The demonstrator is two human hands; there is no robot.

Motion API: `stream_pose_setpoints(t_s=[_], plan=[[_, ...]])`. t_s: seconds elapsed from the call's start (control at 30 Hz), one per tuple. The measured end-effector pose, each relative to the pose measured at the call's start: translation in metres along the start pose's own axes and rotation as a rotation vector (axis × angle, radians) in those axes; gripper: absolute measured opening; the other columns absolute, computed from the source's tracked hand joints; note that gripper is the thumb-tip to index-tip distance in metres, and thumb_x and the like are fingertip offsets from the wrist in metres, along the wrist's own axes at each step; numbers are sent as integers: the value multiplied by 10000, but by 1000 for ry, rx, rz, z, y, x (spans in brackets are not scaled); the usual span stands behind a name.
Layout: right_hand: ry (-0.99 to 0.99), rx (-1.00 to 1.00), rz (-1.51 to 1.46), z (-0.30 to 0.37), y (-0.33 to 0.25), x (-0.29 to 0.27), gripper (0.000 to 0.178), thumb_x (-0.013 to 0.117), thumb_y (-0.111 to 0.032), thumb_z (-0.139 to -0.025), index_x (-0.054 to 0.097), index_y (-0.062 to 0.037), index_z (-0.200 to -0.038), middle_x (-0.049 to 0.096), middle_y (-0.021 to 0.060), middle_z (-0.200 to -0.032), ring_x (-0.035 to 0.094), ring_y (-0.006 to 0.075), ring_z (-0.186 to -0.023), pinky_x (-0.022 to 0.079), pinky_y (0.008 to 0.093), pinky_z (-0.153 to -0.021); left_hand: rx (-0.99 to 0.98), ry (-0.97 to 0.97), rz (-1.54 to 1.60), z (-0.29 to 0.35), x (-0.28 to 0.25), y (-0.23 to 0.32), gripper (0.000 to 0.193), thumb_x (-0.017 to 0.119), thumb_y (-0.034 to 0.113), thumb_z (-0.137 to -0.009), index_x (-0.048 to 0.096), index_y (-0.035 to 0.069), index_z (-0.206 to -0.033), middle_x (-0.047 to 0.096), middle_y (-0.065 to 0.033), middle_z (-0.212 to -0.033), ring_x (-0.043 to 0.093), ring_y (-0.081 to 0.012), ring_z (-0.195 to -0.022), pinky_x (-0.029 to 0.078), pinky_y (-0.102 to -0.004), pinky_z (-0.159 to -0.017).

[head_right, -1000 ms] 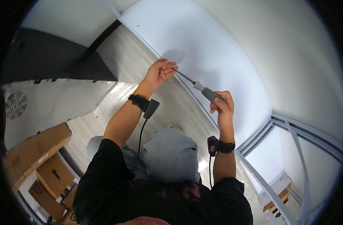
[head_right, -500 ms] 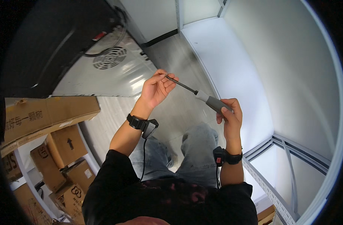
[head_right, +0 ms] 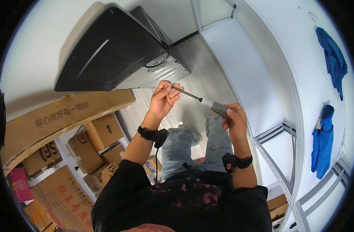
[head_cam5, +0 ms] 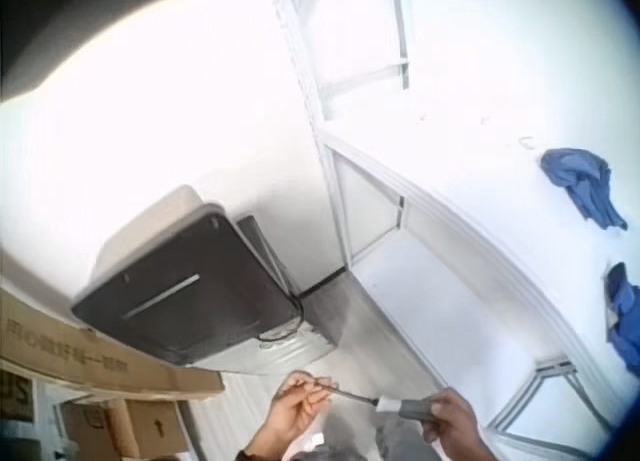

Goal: The person uses a screwdriver to tighten screws on the back of a beige and black electronic device mounted on a white shelf. After securing the device, they wipe its surface with a blue cloth.

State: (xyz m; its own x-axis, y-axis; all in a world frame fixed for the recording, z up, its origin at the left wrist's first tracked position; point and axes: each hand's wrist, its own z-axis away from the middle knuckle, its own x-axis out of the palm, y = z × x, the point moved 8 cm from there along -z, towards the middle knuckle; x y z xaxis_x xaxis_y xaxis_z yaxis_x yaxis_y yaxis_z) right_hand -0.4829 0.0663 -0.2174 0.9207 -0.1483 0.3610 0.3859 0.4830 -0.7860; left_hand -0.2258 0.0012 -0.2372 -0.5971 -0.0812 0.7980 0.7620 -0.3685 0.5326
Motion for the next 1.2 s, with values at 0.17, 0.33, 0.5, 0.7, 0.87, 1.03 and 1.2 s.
stream_pose_setpoints(t_s=[0.17,0.33,0.5,0.7,0.87,1.03,1.2], plan=[[-125,-128,149,30,-46,19,214,560,-147,-913,524,-40,-1095,582,67,-756,535,98,-599,445,241,-539,-47,191,-8,31,25,11,95,477,73,-974,543,57,-1040,646,-169,-1109,632,-354,-1087,607,-354,-803],[-271,22,170,21,-36,29,257,602,-166,-909,521,-62,-1130,596,58,-806,531,77,-622,416,216,-546,-41,347,-123,31,36,23,117,495,142,-985,541,80,-1074,640,-108,-1131,661,-268,-1006,571,-350,-818],[-253,95,196,5,-2,55,340,618,-184,-915,496,-41,-1199,599,53,-793,445,58,-535,364,206,-488,-33,451,-166,7,32,43,175,477,183,-999,546,82,-1125,649,-71,-1037,650,-237,-926,555,-328,-778],[-219,28,71,-11,15,108,335,637,-182,-904,495,-61,-1183,618,56,-911,554,103,-825,429,258,-702,-74,458,-308,-28,17,88,259,487,176,-993,529,38,-1208,650,-60,-969,630,-202,-874,542,-303,-736],[-111,6,38,-20,34,131,331,644,-159,-900,492,-40,-1168,625,73,-966,563,122,-885,429,276,-811,-175,291,-406,-51,3,112,378,520,159,-978,473,13,-1323,664,-56,-989,619,-154,-856,513,-288,-778],[-35,-54,-30,-19,47,150,329,644,-160,-904,492,-25,-1163,620,74,-974,546,116,-896,428,274,-814,-228,201,-472,-59,-2,129,409,527,165,-977,464,0,-1346,676,-88,-1038,637,-170,-903,505,-304,-780],[9,-175,-103,-19,49,170,328,648,-161,-904,495,-17,-1155,617,74,-968,534,105,-883,424,262,-804,-282,156,-417,-65,-4,138,405,527,165,-976,471,-6,-1339,680,-73,-1021,633,-170,-892,502,-307,-786]])
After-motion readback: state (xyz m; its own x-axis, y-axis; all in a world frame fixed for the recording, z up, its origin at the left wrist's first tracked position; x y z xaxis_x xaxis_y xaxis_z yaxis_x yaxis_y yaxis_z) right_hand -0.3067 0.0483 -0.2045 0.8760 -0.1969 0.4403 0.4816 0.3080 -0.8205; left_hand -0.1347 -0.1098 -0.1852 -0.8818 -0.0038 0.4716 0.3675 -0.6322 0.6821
